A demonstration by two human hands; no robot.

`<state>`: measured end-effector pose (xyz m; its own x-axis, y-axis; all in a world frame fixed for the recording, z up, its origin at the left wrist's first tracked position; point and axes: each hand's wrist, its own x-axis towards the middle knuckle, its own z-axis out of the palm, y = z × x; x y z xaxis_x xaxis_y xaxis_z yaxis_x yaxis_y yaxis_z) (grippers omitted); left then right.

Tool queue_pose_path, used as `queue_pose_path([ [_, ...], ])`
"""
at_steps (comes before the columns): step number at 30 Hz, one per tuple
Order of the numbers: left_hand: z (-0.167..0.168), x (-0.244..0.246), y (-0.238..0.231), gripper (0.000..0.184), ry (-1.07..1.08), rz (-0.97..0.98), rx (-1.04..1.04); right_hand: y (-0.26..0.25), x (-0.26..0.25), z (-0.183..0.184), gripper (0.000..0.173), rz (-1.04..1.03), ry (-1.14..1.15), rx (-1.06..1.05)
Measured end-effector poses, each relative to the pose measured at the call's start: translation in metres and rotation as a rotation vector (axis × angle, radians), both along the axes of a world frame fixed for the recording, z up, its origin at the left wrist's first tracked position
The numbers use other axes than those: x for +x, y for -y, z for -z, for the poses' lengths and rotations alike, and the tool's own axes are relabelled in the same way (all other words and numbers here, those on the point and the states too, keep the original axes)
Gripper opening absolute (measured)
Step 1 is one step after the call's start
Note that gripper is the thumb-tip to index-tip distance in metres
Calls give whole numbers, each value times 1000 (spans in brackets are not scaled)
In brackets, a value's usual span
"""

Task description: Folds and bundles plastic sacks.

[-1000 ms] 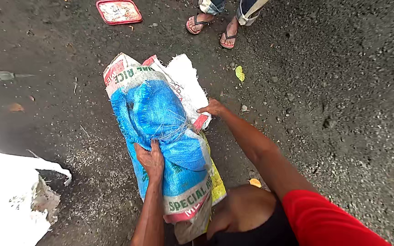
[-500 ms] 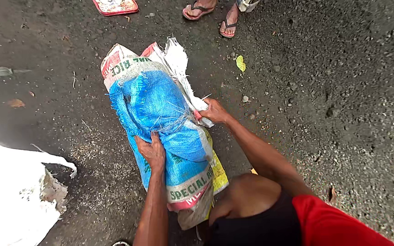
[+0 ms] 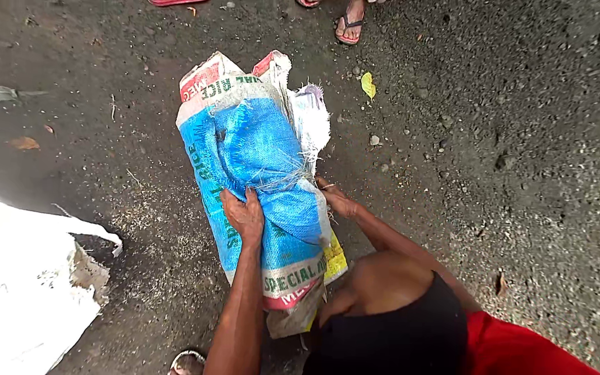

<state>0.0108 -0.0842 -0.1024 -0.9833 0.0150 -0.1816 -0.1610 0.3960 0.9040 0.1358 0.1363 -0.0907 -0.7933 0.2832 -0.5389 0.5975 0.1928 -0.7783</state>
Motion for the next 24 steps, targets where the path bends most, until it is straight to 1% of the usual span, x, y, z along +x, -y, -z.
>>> queue_pose_path([
  [1,0,0,0,43,-2,-2,7,-3,-2,4,51,51,-3,-24],
  [3,-1,1,0,43,7,-6,5,-1,-9,9,44,127,13,29],
  [5,-2,1,0,42,27,-5,4,1,-15,12,50,136,39,121],
  [7,-3,0,0,41,31,-5,15,1,-18,14,54,141,64,145],
  [9,0,0,1,39,21,-3,31,-3,-12,22,51,182,29,43],
  [11,1,-1,3,38,14,-1,40,-4,-8,30,59,274,5,-76],
  [12,2,-1,3,37,12,-2,44,-3,-9,30,54,295,4,-78],
  [14,1,0,2,37,15,-1,57,1,-16,29,27,311,44,49],
  [15,0,0,3,38,28,3,68,0,-19,30,28,300,85,97],
  [16,0,-1,5,37,38,5,80,-3,-22,33,39,290,113,116],
  [17,0,-2,7,35,46,3,100,-8,-24,34,54,292,118,108],
  [19,4,-5,12,24,49,-20,172,-17,-29,33,81,298,106,43],
  [20,7,-6,16,17,58,-34,229,-18,-31,33,88,302,104,-16],
  [21,11,-7,20,12,81,-55,298,-17,-32,34,87,298,115,-80],
  [24,18,-12,31,9,183,-160,538,-12,-36,28,64,296,178,-203],
])
